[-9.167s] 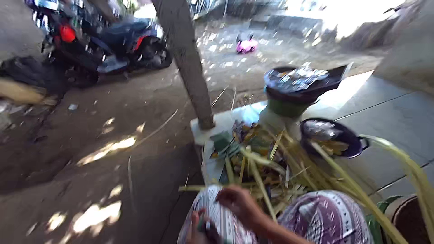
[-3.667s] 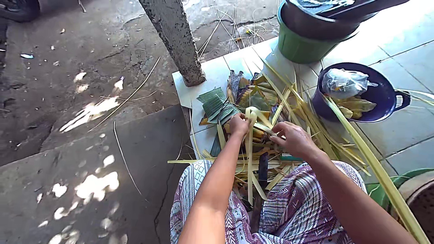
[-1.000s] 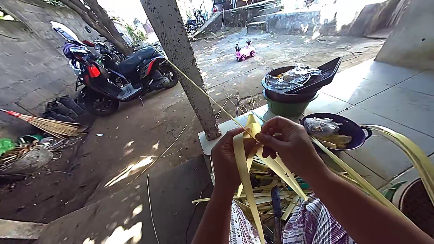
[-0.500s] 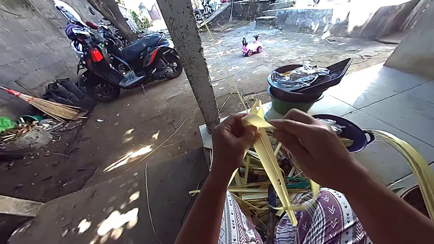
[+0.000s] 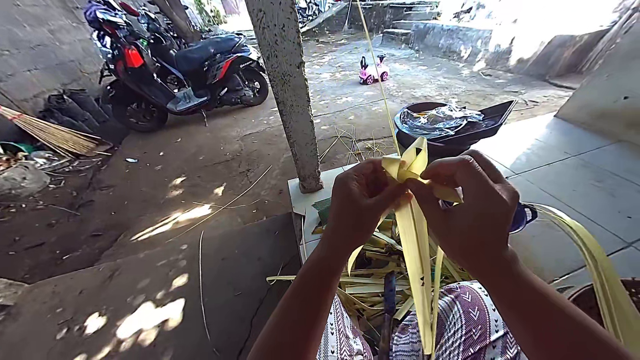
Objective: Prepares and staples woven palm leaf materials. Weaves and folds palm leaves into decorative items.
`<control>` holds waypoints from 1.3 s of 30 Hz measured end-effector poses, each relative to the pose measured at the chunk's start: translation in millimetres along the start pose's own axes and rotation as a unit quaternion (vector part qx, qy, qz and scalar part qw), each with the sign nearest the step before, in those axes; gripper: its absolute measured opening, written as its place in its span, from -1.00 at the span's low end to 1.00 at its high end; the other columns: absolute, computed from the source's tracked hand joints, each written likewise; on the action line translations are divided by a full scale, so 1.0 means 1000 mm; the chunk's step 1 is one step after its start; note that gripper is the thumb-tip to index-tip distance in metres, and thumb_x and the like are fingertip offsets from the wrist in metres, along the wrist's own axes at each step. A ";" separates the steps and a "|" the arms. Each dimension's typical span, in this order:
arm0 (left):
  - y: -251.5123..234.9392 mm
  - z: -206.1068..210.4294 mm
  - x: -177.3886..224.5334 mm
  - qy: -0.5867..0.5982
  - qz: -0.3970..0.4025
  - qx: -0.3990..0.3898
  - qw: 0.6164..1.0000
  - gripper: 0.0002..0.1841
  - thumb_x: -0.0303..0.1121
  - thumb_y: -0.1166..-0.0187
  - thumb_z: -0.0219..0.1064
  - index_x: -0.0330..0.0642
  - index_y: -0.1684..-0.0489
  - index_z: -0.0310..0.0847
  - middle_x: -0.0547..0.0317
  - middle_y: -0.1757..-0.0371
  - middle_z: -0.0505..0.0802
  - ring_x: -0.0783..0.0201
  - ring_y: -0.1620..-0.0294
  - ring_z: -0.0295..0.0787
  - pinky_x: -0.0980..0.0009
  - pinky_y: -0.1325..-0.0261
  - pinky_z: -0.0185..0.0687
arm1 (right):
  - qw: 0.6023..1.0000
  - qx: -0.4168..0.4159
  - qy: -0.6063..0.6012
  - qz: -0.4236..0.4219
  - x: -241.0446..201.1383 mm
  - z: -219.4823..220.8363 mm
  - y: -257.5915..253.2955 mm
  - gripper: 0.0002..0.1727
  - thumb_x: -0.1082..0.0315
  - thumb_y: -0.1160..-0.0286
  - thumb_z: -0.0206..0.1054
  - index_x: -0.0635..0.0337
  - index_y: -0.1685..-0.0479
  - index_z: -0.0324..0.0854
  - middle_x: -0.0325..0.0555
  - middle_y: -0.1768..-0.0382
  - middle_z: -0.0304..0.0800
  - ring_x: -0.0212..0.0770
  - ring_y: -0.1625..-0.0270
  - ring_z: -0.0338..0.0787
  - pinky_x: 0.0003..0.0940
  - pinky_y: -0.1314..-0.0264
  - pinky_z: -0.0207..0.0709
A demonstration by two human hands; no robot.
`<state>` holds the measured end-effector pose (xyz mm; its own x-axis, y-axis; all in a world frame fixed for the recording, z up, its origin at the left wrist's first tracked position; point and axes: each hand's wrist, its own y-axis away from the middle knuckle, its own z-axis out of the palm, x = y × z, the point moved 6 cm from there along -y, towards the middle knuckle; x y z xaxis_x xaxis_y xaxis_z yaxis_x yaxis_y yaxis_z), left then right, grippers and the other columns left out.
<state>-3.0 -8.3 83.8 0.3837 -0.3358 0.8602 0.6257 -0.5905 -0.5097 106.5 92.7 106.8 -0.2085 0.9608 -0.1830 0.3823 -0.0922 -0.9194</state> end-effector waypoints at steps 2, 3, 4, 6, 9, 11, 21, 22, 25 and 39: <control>0.001 0.001 -0.002 0.018 0.000 -0.032 0.999 -0.77 -0.71 -0.45 0.39 -0.35 0.00 0.66 0.19 0.30 0.85 0.50 0.37 0.80 0.59 0.21 0.78 | 0.999 -0.012 -0.016 0.029 0.005 0.000 0.000 -0.80 0.30 -0.50 0.43 0.30 0.20 0.65 -0.08 0.31 0.60 -0.46 0.28 0.64 -0.71 0.20 0.54; 0.001 0.001 -0.002 0.022 0.003 -0.043 0.999 -0.77 -0.72 -0.44 0.39 -0.34 0.00 0.66 0.21 0.30 0.85 0.51 0.35 0.80 0.59 0.20 0.78 | 0.998 -0.019 -0.030 0.047 0.007 0.001 0.001 -0.78 0.29 -0.48 0.44 0.29 0.18 0.63 -0.09 0.29 0.64 -0.48 0.26 0.67 -0.70 0.16 0.57; 0.002 0.001 -0.003 0.025 0.006 -0.050 0.998 -0.76 -0.73 -0.44 0.38 -0.35 0.00 0.66 0.22 0.30 0.85 0.51 0.34 0.80 0.60 0.18 0.78 | 0.996 -0.028 -0.051 0.072 0.010 0.001 0.003 -0.77 0.28 -0.47 0.45 0.27 0.14 0.60 -0.14 0.28 0.66 -0.52 0.24 0.68 -0.70 0.14 0.58; 0.002 0.001 -0.003 0.027 0.013 -0.059 0.998 -0.77 -0.74 -0.43 0.37 -0.35 0.03 0.66 0.22 0.31 0.85 0.51 0.32 0.81 0.59 0.16 0.79 | 0.979 -0.054 -0.117 0.160 0.018 0.003 0.004 -0.68 0.25 -0.38 0.53 0.16 0.09 0.50 -0.32 0.29 0.64 -0.64 0.29 0.67 -0.74 0.19 0.62; 0.003 0.001 -0.002 0.027 0.018 -0.071 0.997 -0.75 -0.76 -0.41 0.37 -0.38 0.00 0.67 0.18 0.30 0.87 0.48 0.31 0.83 0.57 0.15 0.80 | 0.918 -0.101 -0.229 0.309 0.031 0.009 0.008 -0.53 0.34 -0.28 0.60 0.03 0.03 0.34 -0.40 0.37 0.62 -0.60 0.49 0.67 -0.68 0.46 0.62; 0.003 0.002 -0.001 0.019 0.024 -0.087 0.996 -0.71 -0.77 -0.37 0.39 -0.38 -0.03 0.67 0.19 0.29 0.86 0.49 0.32 0.82 0.58 0.17 0.79 | 0.893 -0.124 -0.262 0.343 0.034 0.013 0.011 -0.53 0.37 -0.28 0.58 0.07 -0.11 0.42 -0.37 0.35 0.65 -0.55 0.45 0.69 -0.66 0.44 0.62; 0.003 0.000 -0.014 0.055 0.023 -0.081 0.995 -0.80 -0.72 -0.39 0.42 -0.31 0.12 0.69 0.26 0.35 0.87 0.50 0.36 0.82 0.55 0.20 0.80 | 0.752 -0.186 -0.492 0.398 0.039 0.031 0.023 -0.86 0.53 -0.37 0.42 0.07 0.25 0.66 -0.24 0.39 0.83 -0.51 0.47 0.73 -0.65 0.40 0.64; 0.002 0.000 -0.017 0.076 0.006 -0.069 0.995 -0.80 -0.73 -0.40 0.39 -0.28 0.14 0.69 0.27 0.33 0.88 0.49 0.34 0.83 0.53 0.19 0.81 | 0.764 -0.191 -0.480 0.386 0.041 0.031 0.023 -0.88 0.51 -0.38 0.41 0.06 0.23 0.67 -0.28 0.40 0.80 -0.54 0.50 0.67 -0.69 0.44 0.57; -0.001 -0.003 -0.021 0.074 -0.047 -0.016 0.996 -0.79 -0.73 -0.41 0.32 -0.24 0.16 0.71 0.30 0.35 0.87 0.50 0.36 0.81 0.54 0.23 0.80 | 0.848 -0.203 -0.371 0.319 0.047 0.027 0.018 -0.92 0.45 -0.45 0.41 0.05 0.20 0.68 -0.35 0.38 0.76 -0.51 0.41 0.69 -0.65 0.34 0.61; -0.020 -0.024 -0.021 -0.033 -0.050 0.069 0.996 -0.91 -0.60 -0.51 0.36 -0.24 0.17 0.69 0.31 0.37 0.86 0.48 0.39 0.82 0.50 0.25 0.81 | 0.810 -0.245 -0.426 0.319 0.064 0.067 -0.021 -0.98 0.52 -0.51 0.37 0.24 0.21 0.68 -0.28 0.41 0.78 -0.51 0.34 0.75 -0.57 0.16 0.67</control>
<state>-40.0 -6.4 76.0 0.3554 -0.2283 0.9064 0.7485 -0.5113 -0.4222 25.4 138.3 90.9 -0.2934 0.2102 -0.9326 0.9252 -0.1833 -0.3324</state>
